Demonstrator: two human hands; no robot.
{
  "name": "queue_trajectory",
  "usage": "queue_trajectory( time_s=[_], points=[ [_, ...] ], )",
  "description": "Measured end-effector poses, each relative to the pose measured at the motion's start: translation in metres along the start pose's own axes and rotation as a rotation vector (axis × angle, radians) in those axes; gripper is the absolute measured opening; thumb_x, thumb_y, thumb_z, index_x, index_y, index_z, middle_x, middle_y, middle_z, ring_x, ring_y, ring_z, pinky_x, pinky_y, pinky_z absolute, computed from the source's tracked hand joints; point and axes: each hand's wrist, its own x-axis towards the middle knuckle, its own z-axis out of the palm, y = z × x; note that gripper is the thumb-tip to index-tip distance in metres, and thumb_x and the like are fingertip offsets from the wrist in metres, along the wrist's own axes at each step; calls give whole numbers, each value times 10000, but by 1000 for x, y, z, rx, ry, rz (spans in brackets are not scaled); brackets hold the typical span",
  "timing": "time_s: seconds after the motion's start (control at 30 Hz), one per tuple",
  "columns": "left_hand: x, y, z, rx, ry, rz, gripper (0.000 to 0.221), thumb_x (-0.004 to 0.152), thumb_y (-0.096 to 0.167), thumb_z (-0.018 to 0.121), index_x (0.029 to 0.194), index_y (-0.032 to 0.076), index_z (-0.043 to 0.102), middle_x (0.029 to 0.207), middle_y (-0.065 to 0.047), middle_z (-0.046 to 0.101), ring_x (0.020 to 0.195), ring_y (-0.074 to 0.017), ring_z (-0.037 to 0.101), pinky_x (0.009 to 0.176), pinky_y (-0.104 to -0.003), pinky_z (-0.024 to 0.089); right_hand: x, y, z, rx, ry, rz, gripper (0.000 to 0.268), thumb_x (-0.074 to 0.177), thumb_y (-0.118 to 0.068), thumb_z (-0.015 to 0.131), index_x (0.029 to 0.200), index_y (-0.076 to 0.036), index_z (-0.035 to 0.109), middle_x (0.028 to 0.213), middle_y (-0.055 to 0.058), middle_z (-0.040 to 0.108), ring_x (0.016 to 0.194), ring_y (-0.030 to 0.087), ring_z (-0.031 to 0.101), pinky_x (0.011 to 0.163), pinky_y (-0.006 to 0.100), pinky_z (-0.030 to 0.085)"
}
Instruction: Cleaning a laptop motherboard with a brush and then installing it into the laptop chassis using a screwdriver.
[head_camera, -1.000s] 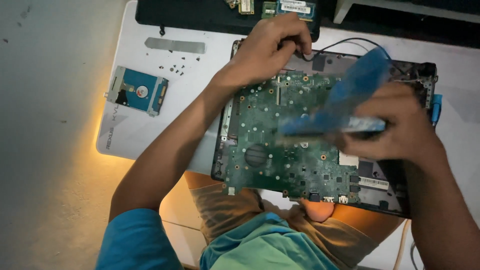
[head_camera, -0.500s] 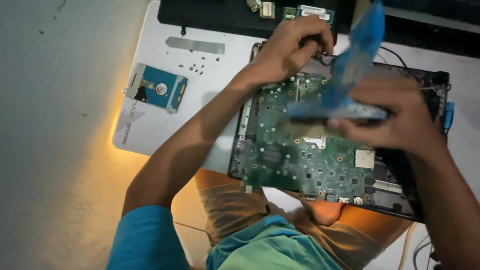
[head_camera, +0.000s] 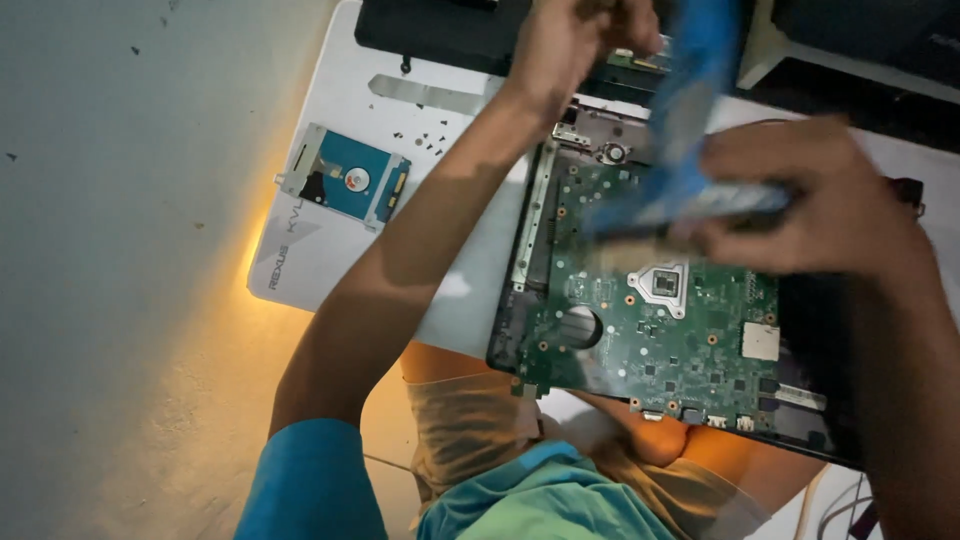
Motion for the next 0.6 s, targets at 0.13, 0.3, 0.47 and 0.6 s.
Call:
queue_trajectory(
  time_s=[0.13,0.3,0.47,0.6],
  points=[
    [-1,-27,-25,-122,210,-24,392,1123,385,475,872,101,574,941,-149,818,902,-285,740,945,-459,595,20,-2,19,71,-76,-71,295,765,-151,964,1027,-58,866,790,50,852,452,108,632,412,250,421],
    [-2,-22,-20,95,198,-48,532,1059,407,508,885,33,845,853,-97,818,786,-196,777,831,-359,637,27,-1,20,-325,272,-59,379,1103,52,1021,1362,280,863,1164,334,828,816,359,657,795,446,505],
    [4,-27,-27,5,280,-121,386,998,295,601,860,24,840,810,-109,805,741,-214,766,746,-380,610,23,-12,18,-139,168,-34,379,941,-48,1027,1265,89,886,1050,177,829,765,246,649,725,377,463],
    [-4,-18,-18,139,257,-50,484,1065,413,531,888,85,839,858,-79,818,800,-202,799,854,-396,678,23,-21,31,136,-189,24,297,756,-149,978,1036,-111,887,856,23,907,569,131,772,578,291,587]
  ],
)
